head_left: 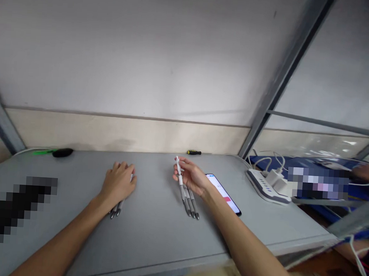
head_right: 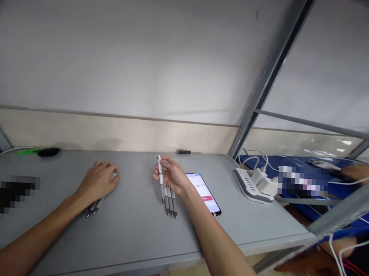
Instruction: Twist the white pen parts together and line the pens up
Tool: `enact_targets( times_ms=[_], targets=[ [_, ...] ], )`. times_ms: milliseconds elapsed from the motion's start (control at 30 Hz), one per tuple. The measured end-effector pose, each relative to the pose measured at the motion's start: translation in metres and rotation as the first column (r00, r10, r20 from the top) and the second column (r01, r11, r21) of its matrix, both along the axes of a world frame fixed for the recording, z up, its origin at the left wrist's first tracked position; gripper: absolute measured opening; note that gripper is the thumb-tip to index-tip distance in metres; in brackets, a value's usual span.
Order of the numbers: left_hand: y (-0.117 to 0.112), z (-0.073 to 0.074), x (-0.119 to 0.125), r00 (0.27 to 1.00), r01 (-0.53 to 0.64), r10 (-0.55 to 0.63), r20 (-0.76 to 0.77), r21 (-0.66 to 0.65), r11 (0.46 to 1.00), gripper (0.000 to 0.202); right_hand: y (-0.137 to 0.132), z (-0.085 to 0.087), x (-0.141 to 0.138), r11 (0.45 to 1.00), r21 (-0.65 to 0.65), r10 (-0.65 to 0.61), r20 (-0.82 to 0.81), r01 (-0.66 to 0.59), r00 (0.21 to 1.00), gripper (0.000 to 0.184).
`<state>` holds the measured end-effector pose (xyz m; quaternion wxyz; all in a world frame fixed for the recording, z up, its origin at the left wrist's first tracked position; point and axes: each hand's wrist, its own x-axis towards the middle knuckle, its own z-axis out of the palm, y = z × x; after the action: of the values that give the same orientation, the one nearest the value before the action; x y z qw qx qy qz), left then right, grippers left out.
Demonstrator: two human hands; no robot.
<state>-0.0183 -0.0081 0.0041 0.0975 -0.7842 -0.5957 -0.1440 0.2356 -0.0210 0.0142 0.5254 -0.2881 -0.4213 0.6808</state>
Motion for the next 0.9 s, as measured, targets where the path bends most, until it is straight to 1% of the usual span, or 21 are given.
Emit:
enact_targets(
  times_ms=[67, 167, 233, 300, 367, 433, 467, 500, 600, 667, 733, 800, 900],
  targets=[
    [-0.001, 0.002, 0.001, 1.000, 0.005, -0.005, 0.018, 0.011, 1.000, 0.021, 0.000, -0.001, 0.001, 0.998, 0.009, -0.061, 0.052, 0.061, 0.997, 0.024],
    [-0.001, 0.003, 0.001, 1.000, 0.004, -0.004, 0.007, 0.023, 1.000, 0.020, -0.001, -0.003, 0.002, 0.988, 0.051, -0.155, 0.225, 0.148, 0.962, 0.032],
    [-0.001, 0.003, 0.001, 1.000, 0.010, -0.010, -0.008, 0.035, 0.999, 0.021, -0.003, -0.003, 0.003, 0.983, 0.103, -0.181, 0.339, 0.155, 0.923, 0.039],
    [-0.001, 0.002, 0.001, 1.000, 0.014, -0.013, -0.018, 0.045, 0.999, 0.021, -0.003, -0.003, 0.004, 0.979, 0.151, -0.187, 0.408, 0.136, 0.894, 0.042],
    [-0.001, 0.001, 0.001, 1.000, 0.011, -0.010, -0.024, 0.044, 0.999, 0.021, -0.001, -0.005, 0.005, 0.971, 0.190, -0.218, 0.447, 0.146, 0.867, 0.040],
    [0.000, 0.001, 0.001, 1.000, 0.005, -0.004, -0.029, 0.037, 0.999, 0.021, 0.003, -0.007, 0.007, 0.955, 0.234, -0.278, 0.498, 0.182, 0.821, 0.035],
    [0.000, 0.001, 0.001, 1.000, 0.004, -0.003, -0.031, 0.035, 0.999, 0.021, 0.005, -0.009, 0.008, 0.941, 0.277, -0.319, 0.541, 0.193, 0.778, 0.033],
    [0.000, 0.001, 0.001, 0.999, 0.004, -0.003, -0.032, 0.034, 0.999, 0.021, 0.007, -0.010, 0.008, 0.922, 0.329, -0.371, 0.589, 0.206, 0.718, 0.030],
    [-0.001, 0.001, 0.001, 0.999, 0.012, -0.011, -0.037, 0.036, 0.999, 0.021, 0.008, -0.014, 0.008, 0.879, 0.442, -0.469, 0.727, 0.180, 0.502, 0.026],
    [-0.001, 0.001, 0.001, 0.999, 0.018, -0.017, -0.037, 0.038, 0.999, 0.020, 0.007, -0.017, 0.007, 0.881, 0.453, -0.469, 0.804, 0.135, 0.365, 0.025],
    [-0.001, 0.001, 0.001, 0.999, 0.024, -0.023, -0.031, 0.041, 0.999, 0.019, 0.006, -0.019, 0.006, 0.895, 0.436, -0.445, 0.861, 0.094, 0.247, 0.023],
    [-0.002, 0.001, 0.002, 0.999, 0.035, -0.034, -0.022, 0.042, 0.999, 0.018, 0.006, -0.020, 0.006, 0.907, 0.416, -0.422, 0.891, 0.069, 0.171, 0.021],
    [-0.002, 0.001, 0.002, 0.999, 0.038, -0.038, -0.013, 0.037, 0.999, 0.019, 0.006, -0.019, 0.007, 0.914, 0.402, -0.406, 0.905, 0.057, 0.128, 0.023]
  ],
)
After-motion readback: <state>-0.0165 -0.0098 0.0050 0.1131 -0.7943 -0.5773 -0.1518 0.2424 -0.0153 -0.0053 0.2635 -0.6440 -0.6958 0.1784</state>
